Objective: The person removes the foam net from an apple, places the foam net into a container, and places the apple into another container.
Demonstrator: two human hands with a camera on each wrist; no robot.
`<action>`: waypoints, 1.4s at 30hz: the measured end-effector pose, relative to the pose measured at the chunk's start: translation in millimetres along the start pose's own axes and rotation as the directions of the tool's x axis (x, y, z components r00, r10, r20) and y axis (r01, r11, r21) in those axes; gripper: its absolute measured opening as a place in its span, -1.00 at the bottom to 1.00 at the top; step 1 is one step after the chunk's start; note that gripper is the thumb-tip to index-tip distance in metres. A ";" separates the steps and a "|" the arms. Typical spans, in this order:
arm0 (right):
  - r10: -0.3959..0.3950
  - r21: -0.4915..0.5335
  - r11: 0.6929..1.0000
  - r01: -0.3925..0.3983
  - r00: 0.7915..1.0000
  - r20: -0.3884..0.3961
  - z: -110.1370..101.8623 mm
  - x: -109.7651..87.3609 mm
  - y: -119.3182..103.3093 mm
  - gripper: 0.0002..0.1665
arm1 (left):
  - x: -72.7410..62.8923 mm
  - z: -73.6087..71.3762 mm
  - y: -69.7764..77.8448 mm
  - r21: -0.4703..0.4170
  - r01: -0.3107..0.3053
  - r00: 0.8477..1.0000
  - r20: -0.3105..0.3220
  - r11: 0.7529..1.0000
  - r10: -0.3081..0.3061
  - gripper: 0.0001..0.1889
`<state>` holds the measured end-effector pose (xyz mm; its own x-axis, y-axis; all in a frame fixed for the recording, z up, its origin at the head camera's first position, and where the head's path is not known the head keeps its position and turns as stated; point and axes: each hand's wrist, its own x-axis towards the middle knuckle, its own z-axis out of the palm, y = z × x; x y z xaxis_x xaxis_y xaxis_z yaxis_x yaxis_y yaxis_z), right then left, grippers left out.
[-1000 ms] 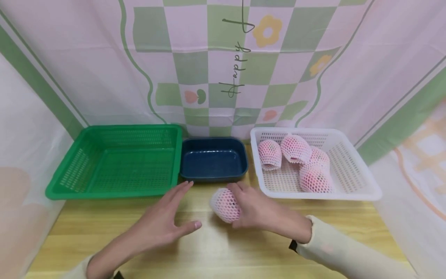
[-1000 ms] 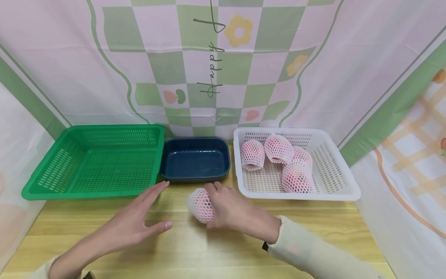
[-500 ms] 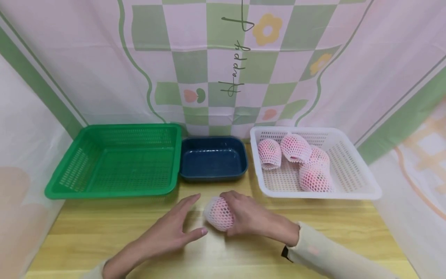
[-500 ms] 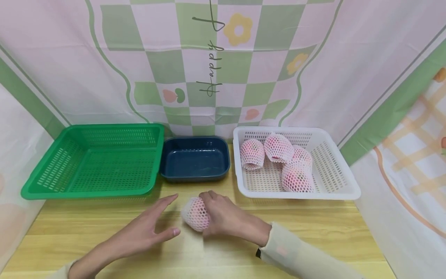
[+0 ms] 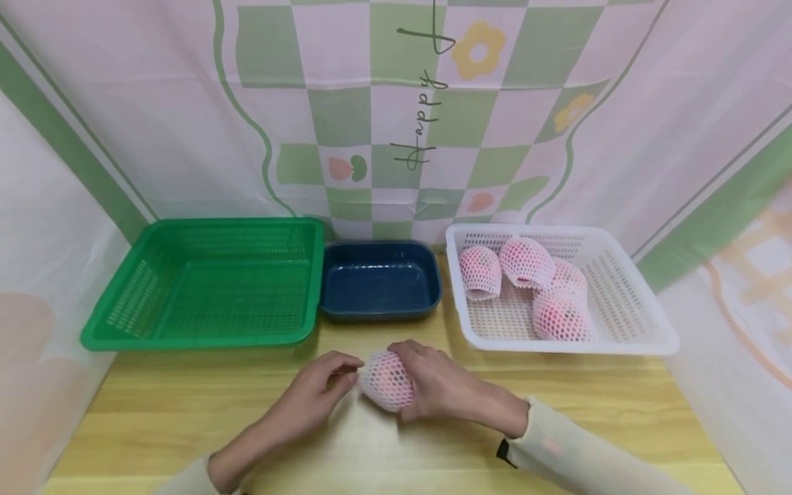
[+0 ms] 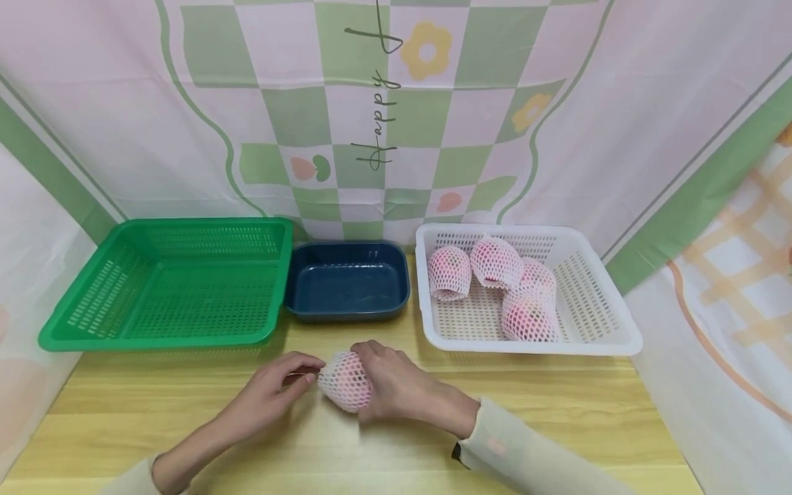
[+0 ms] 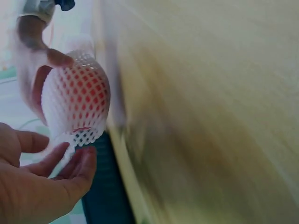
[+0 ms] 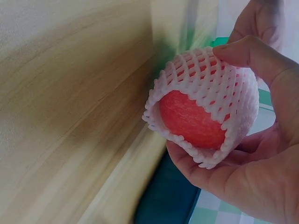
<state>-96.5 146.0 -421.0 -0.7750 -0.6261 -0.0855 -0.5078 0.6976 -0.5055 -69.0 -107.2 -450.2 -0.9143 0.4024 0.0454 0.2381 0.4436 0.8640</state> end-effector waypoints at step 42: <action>-0.121 0.049 0.991 0.125 0.988 -0.093 1.0 1.3 2.2 0.08 | 20.8 22.6 -10.6 -0.393 0.084 0.976 0.216 0.916 0.003 -0.11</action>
<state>-98.3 146.3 -423.1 -0.7397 -0.6706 0.0562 -0.5819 0.5955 -0.5538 -83.1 -85.4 -469.8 -0.8215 0.5669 -0.0616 0.0124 0.1258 0.9920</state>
